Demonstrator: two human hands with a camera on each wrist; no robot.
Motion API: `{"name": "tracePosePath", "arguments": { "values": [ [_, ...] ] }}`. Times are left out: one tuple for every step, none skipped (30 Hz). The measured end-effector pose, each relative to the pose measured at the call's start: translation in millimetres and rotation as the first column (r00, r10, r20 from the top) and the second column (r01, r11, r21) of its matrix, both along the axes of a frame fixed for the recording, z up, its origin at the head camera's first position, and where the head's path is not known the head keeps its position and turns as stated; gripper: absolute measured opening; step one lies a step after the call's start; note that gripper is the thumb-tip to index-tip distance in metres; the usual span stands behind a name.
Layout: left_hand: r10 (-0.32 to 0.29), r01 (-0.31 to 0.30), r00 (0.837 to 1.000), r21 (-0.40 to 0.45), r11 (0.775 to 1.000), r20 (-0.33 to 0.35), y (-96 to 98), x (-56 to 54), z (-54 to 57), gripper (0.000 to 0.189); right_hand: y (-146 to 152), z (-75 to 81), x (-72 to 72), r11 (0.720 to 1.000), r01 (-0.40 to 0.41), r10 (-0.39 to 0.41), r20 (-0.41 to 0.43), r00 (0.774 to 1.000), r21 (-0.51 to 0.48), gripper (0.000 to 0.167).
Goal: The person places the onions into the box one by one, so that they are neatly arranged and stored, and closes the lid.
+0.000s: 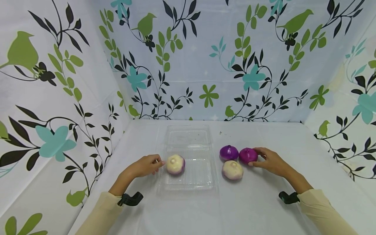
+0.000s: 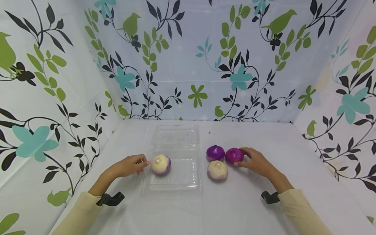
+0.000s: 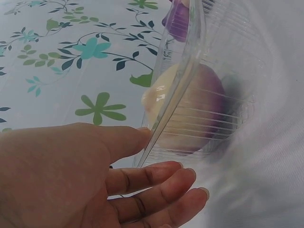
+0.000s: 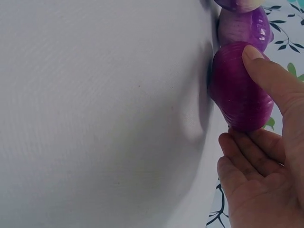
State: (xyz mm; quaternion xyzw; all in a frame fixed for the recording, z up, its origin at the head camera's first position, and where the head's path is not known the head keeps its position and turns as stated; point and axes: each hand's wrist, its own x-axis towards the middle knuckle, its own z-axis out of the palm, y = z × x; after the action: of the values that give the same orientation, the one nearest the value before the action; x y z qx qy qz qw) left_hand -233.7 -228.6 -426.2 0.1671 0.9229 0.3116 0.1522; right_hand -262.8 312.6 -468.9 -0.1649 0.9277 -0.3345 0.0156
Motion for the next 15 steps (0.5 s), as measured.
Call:
{"name": "tracePosePath", "arguments": {
  "values": [
    [0.001, -0.001, 1.0, 0.001, 1.0, 0.001, -0.1, 0.1, 0.1, 0.03, -0.2, 0.1, 0.5, 1.0, 0.001, -0.001, 0.0, 1.0, -0.004, 0.08],
    [0.002, -0.002, 1.0, 0.002, 1.0, 0.003, -0.1, 0.2, 0.1, 0.03, -0.5, 0.3, 1.1, 1.0, 0.0, -0.001, -0.001, 1.0, -0.009, 0.079],
    [0.002, -0.002, 1.0, 0.003, 1.0, 0.004, -0.2, 0.3, 0.2, 0.03, -0.6, 0.4, 1.6, 1.0, 0.0, 0.0, -0.003, 1.0, -0.011, 0.079],
    [0.002, -0.002, 1.0, 0.003, 1.0, 0.005, -0.2, 0.4, 0.1, 0.03, -0.8, 0.7, 2.2, 1.0, -0.001, 0.001, -0.003, 1.0, -0.016, 0.078],
    [0.002, -0.002, 1.0, 0.003, 1.0, 0.005, -0.3, 0.4, 0.0, 0.03, -1.0, 1.1, 2.8, 1.0, -0.002, 0.002, -0.004, 1.0, -0.022, 0.077],
    [0.003, -0.003, 1.0, 0.001, 1.0, 0.005, -0.5, 0.3, -0.2, 0.03, -1.1, 1.2, 3.3, 1.0, -0.002, 0.002, -0.006, 1.0, -0.026, 0.077],
    [0.003, -0.003, 1.0, 0.001, 1.0, 0.004, -0.6, 0.3, -0.4, 0.03, -1.2, 1.4, 3.9, 1.0, -0.002, 0.002, -0.007, 1.0, -0.031, 0.077],
    [0.004, -0.004, 1.0, 0.0, 1.0, 0.004, -0.6, 0.4, -0.6, 0.031, -1.0, 1.0, 4.2, 0.999, -0.002, 0.002, -0.008, 1.0, -0.034, 0.076],
    [0.003, -0.003, 1.0, -0.001, 1.0, 0.003, -0.8, 0.3, -0.8, 0.031, -0.5, 0.1, 4.2, 0.999, 0.002, -0.002, -0.007, 1.0, -0.036, 0.076],
    [0.002, -0.002, 1.0, -0.001, 1.0, 0.002, -0.9, 0.2, -1.0, 0.031, -0.1, -0.5, 4.3, 0.999, 0.003, -0.004, -0.007, 1.0, -0.041, 0.076],
    [0.001, -0.001, 1.0, -0.001, 1.0, 0.001, -1.0, 0.2, -1.1, 0.031, 0.5, -1.3, 4.2, 0.999, 0.007, -0.008, -0.007, 1.0, -0.044, 0.076],
    [0.0, 0.0, 1.0, 0.0, 1.0, 0.001, -1.1, 0.2, -1.2, 0.031, 1.1, -1.9, 4.2, 0.999, 0.011, -0.011, -0.007, 1.0, -0.044, 0.076],
    [-0.001, 0.001, 1.0, 0.001, 1.0, 0.0, -1.1, 0.2, -1.1, 0.031, 1.6, -2.0, 4.4, 0.999, 0.014, -0.014, -0.007, 1.0, -0.043, 0.076],
    [-0.003, 0.003, 1.0, 0.002, 1.0, 0.0, -1.2, 0.3, -1.1, 0.031, 2.3, -1.9, 4.6, 0.999, 0.018, -0.018, -0.006, 1.0, -0.044, 0.076],
    [-0.004, 0.004, 1.0, 0.003, 1.0, 0.0, -1.3, 0.3, -1.1, 0.031, 2.8, -1.0, 5.0, 0.999, 0.021, -0.022, -0.004, 1.0, -0.045, 0.076]
  ]
}}
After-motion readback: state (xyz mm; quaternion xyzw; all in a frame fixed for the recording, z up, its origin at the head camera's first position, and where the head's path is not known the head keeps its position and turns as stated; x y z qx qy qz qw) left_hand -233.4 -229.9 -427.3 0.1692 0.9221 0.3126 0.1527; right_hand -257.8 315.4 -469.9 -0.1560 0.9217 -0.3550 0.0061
